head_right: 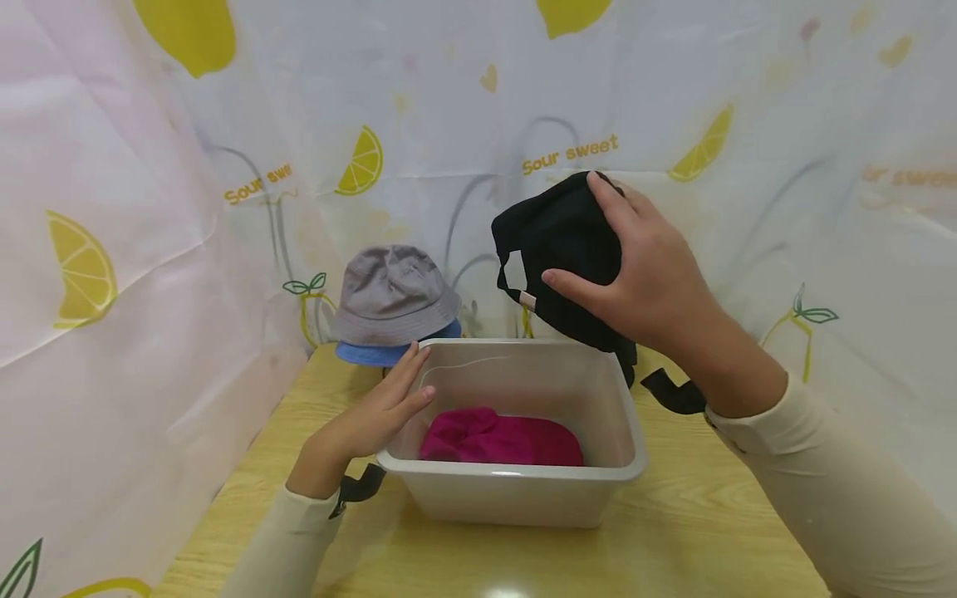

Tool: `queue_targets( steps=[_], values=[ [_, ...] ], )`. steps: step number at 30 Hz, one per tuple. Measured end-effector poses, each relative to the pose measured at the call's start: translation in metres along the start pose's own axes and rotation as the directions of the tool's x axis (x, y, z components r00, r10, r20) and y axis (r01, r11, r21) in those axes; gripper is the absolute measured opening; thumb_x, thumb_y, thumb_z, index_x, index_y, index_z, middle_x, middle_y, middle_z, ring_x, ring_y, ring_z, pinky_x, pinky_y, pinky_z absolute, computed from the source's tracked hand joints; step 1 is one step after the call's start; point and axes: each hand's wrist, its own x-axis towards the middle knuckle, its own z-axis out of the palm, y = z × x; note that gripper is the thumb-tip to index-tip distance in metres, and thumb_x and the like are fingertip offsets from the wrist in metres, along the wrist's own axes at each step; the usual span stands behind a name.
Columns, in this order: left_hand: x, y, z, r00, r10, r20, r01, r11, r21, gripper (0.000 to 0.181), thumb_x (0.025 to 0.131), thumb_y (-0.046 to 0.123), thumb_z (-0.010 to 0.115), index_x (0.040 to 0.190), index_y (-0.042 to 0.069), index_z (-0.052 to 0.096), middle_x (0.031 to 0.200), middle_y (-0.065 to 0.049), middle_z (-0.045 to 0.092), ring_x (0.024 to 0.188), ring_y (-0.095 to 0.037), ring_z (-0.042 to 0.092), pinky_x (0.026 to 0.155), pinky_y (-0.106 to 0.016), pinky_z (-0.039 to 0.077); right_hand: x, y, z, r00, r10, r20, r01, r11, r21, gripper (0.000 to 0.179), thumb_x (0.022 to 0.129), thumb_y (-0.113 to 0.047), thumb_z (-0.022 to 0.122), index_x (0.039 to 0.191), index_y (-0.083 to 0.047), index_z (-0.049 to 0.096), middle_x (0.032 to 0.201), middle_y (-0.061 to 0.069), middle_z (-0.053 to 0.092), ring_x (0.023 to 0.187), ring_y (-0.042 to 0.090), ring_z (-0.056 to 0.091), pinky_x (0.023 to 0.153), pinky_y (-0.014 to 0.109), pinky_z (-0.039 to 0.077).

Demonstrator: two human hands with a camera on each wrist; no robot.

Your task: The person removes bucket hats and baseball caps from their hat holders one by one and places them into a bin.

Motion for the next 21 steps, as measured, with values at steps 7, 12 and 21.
queue_targets(
  steps=[7,12,21],
  values=[
    [0.002,-0.004,0.002,1.000,0.000,-0.018,0.000,1.000,0.020,0.081,0.106,0.065,0.035,0.169,0.022,0.006,0.175,-0.005,-0.008,0.162,-0.025,-0.001,0.125,-0.068,0.003,-0.006,-0.014,0.006,0.998,-0.021,0.056,0.021,1.000,0.004,0.102,0.083,-0.051,0.084,0.165,-0.030,0.028,0.165,0.010,0.039,0.150,0.034,0.039,0.115,0.065,0.036],
    [0.000,-0.004,0.002,1.000,-0.022,-0.007,0.022,0.999,0.024,0.082,0.106,0.066,0.035,0.169,0.023,0.006,0.175,-0.005,-0.008,0.162,-0.026,0.001,0.124,-0.068,0.003,-0.011,-0.020,0.013,0.993,-0.017,0.116,0.016,1.000,0.007,0.103,0.082,-0.055,0.084,0.165,-0.029,0.028,0.165,0.009,0.038,0.150,0.034,0.039,0.114,0.064,0.037],
    [0.001,-0.003,0.001,1.000,-0.010,-0.013,0.010,1.000,0.012,0.082,0.106,0.065,0.036,0.169,0.021,0.007,0.175,-0.002,-0.009,0.162,-0.026,0.001,0.124,-0.068,0.001,-0.013,-0.023,0.030,0.977,-0.023,0.210,0.023,1.000,0.003,0.104,0.082,-0.065,0.079,0.165,-0.028,0.029,0.165,0.008,0.038,0.149,0.034,0.039,0.116,0.060,0.038]
  ],
)
